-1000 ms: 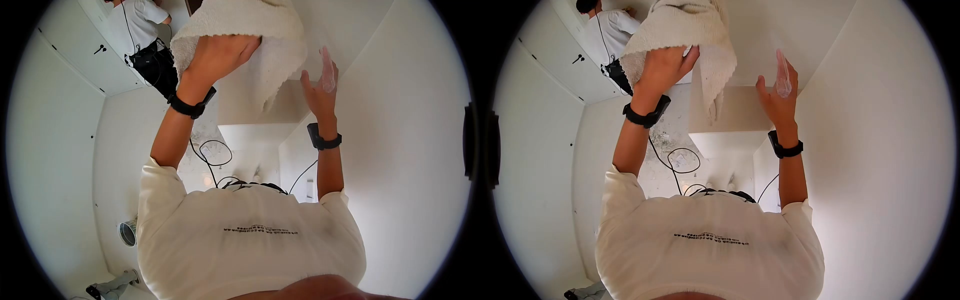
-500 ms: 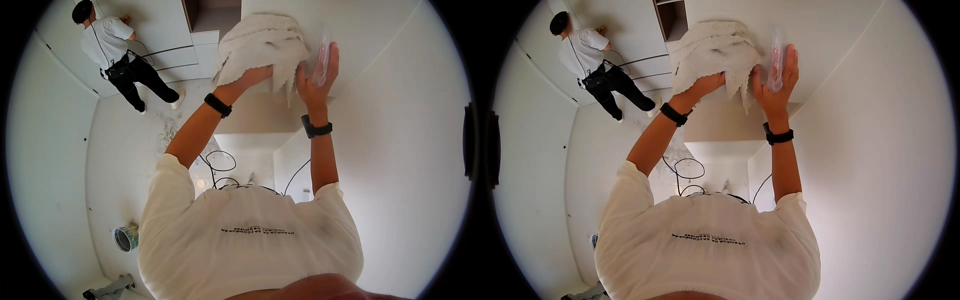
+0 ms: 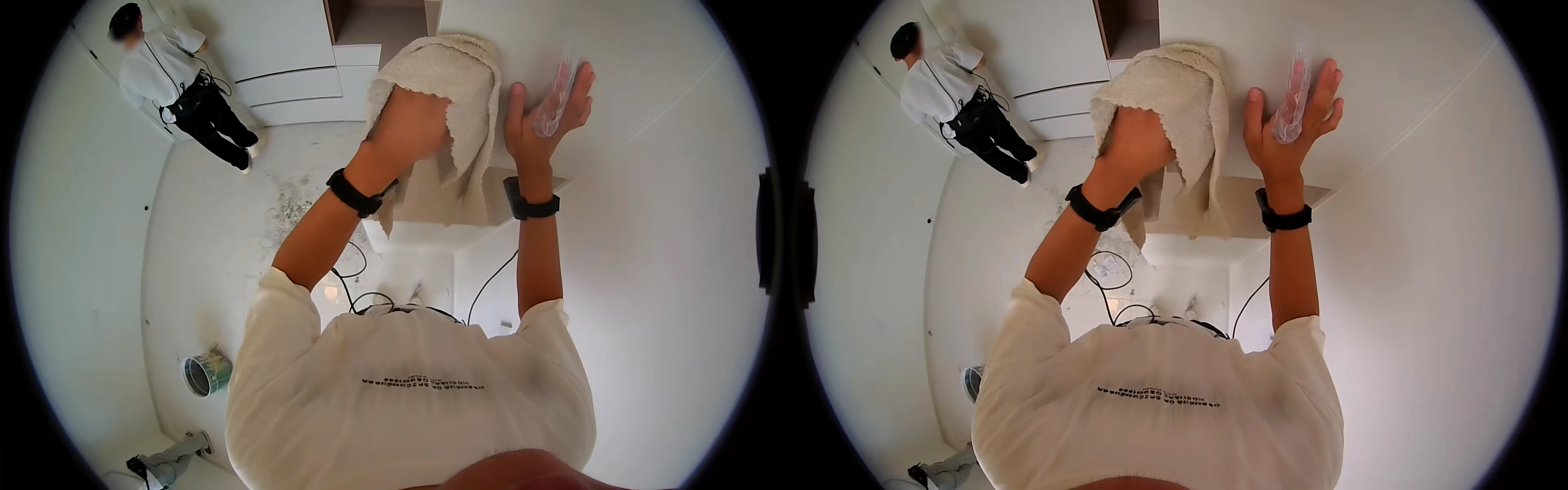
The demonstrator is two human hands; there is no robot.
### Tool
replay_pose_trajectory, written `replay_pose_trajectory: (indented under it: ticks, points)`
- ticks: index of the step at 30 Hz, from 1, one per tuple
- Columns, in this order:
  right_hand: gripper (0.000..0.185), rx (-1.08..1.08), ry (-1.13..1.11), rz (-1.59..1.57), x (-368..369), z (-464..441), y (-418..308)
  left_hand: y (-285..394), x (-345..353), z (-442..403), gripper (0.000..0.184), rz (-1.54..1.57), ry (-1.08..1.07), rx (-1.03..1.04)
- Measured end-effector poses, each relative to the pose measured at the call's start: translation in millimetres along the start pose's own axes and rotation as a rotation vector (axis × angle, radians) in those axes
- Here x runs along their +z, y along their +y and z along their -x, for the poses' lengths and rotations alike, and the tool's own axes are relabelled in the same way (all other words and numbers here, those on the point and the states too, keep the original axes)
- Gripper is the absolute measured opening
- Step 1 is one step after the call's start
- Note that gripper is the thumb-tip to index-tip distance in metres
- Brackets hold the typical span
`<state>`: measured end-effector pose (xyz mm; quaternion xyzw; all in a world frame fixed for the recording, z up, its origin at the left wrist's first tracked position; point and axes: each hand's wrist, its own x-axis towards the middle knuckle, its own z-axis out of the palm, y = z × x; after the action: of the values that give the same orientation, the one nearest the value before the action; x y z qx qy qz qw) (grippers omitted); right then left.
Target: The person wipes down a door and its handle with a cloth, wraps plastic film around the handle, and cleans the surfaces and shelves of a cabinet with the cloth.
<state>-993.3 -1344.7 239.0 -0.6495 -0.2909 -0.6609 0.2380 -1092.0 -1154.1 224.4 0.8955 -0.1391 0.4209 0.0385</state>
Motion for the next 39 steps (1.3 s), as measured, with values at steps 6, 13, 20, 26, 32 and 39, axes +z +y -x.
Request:
replay_pose_trajectory:
  ticks: [6, 13, 20, 26, 32, 39]
  points:
    - [0.065, -0.060, 0.090, 0.056, 18.4, -0.9, 10.8, -9.4, 101.1, 47.5, 0.038, 0.240, 0.190, -0.042]
    - [0.062, -0.063, 0.127, 0.034, 30.9, -8.7, 17.6, 2.9, 105.3, 60.1, 0.046, 0.430, 0.394, -0.161]
    - [0.063, -0.047, 0.014, 0.083, 13.8, -14.6, 8.5, 7.8, -18.4, -20.1, 0.030, 0.232, 0.486, 0.069]
    - [0.061, -0.040, -0.049, 0.033, 14.4, 2.0, 16.8, 10.7, 54.5, 11.9, 0.023, 0.233, -0.111, -0.213]
    - [0.056, 0.079, -0.143, -0.053, -14.3, 24.8, -3.5, 31.2, 101.8, 29.9, 0.015, 0.233, -0.582, -0.228]
    - [0.072, 0.232, -0.135, -0.262, -64.8, 61.0, -24.9, 16.4, -4.8, -25.4, 0.039, 0.376, -0.280, -0.480]
